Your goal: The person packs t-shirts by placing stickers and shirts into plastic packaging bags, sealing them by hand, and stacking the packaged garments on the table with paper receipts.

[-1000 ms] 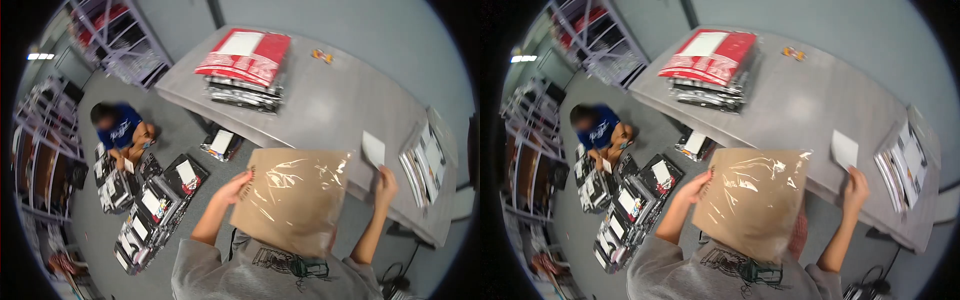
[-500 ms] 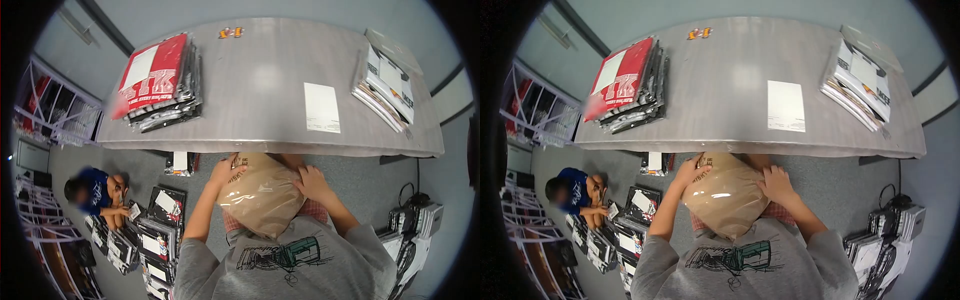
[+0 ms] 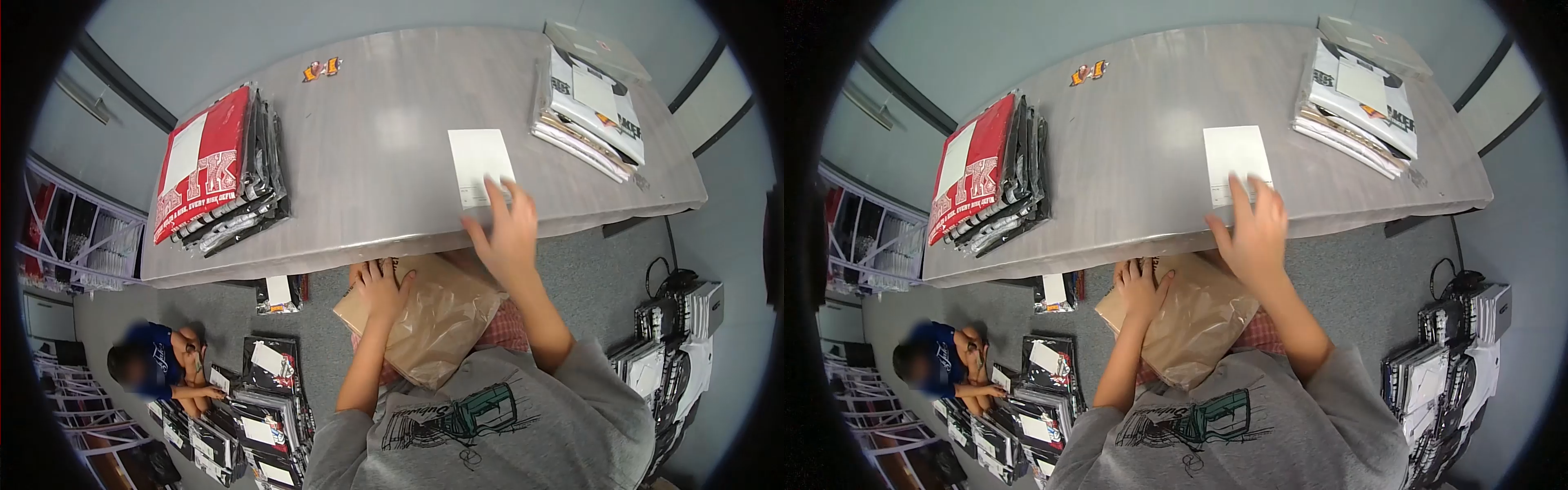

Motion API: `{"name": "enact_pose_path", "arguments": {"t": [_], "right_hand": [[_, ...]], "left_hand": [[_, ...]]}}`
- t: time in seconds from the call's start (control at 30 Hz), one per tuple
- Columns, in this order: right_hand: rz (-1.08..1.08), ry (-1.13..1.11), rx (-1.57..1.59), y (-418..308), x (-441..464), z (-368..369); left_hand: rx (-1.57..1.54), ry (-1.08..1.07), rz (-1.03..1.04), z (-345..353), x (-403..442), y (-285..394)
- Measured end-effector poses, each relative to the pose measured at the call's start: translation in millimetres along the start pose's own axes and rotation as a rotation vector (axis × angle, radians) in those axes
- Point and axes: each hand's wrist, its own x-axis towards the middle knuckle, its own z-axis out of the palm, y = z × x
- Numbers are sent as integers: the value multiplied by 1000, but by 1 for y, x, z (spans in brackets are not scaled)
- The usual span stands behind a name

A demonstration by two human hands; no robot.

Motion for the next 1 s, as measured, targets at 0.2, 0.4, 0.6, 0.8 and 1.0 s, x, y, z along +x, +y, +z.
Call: {"name": "enact_pose_path", "arguments": {"t": [0.2,0.4,0.6,0.8,1.0], "right_hand": [[218,-416,-208,15,53,74],[-286,-328,137,50,46,75],[-140,-335,157,37,47,49],[-201,-177,24,-22,20,78],[-153,-350,255,17,15,58]], "left_hand": [[-19,17,-21,-2,1,-2],[-32,-8,-50,-3,0,-2],[-44,21,-21,-1,2,0],[29,81,-21,-13,-11,8],[-88,-159,-29,-28,-50,28]]}}
